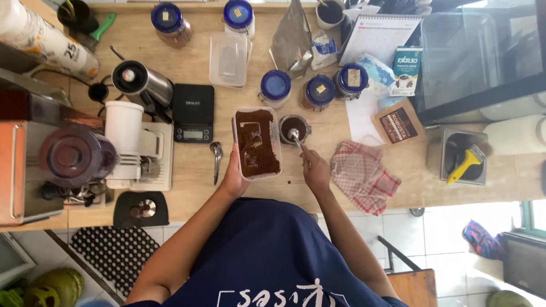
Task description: Scooping dark powder from a plastic container into a small cup using a spoon.
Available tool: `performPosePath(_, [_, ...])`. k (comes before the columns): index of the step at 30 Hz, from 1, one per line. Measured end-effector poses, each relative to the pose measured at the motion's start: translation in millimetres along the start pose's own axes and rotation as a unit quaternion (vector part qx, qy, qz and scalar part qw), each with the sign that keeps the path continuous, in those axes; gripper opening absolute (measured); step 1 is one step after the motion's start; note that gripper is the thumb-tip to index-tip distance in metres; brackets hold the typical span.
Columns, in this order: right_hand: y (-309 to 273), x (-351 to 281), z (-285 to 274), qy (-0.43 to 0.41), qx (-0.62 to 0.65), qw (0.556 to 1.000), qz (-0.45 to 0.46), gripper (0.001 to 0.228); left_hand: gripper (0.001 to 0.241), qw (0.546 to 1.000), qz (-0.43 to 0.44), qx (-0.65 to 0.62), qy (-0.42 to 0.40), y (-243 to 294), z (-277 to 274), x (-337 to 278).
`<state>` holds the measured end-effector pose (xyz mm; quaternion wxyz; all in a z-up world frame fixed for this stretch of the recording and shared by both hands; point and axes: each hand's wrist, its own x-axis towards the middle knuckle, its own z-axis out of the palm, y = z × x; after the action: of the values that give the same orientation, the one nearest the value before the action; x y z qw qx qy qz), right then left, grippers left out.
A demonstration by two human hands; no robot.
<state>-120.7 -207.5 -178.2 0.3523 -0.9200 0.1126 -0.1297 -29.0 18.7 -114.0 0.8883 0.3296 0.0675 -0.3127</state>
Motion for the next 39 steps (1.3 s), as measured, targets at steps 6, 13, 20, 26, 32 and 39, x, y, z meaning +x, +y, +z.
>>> performPosePath(6, [7.3, 0.2, -8.5, -0.008, 0.009, 1.000, 0.013, 0.036, 0.065, 1.000, -0.003, -0.014, -0.003, -17.9, 10.3, -1.8])
performPosePath(13, [4.7, 3.1, -22.4, -0.002, 0.178, 0.980, 0.090, 0.032, 0.066, 1.000, 0.031, 0.002, -0.004, -18.8, 18.7, -11.3])
performPosePath(20, [-52.2, 18.2, -72.4, 0.099, 0.320, 0.937, 0.101, 0.027, 0.069, 0.999, 0.042, -0.015, 0.014, -1.6, 35.1, -38.7])
performPosePath(26, [-86.6, 33.7, -134.9, 0.193, 0.391, 0.900, 0.008, 0.023, 0.069, 0.997, 0.046, -0.062, 0.030, 14.5, 100.8, -57.9])
performPosePath(32, [-140.0, 34.4, -182.0, 0.203, 0.372, 0.901, -0.090, 0.030, 0.065, 0.995, 0.073, -0.069, -0.001, 24.3, 172.9, -75.2])
performPosePath(39, [-125.1, 47.2, -167.5, 0.189, 0.125, 0.950, -0.214, 0.011, 0.076, 0.998, 0.046, 0.009, -0.039, -35.5, 113.3, -49.1])
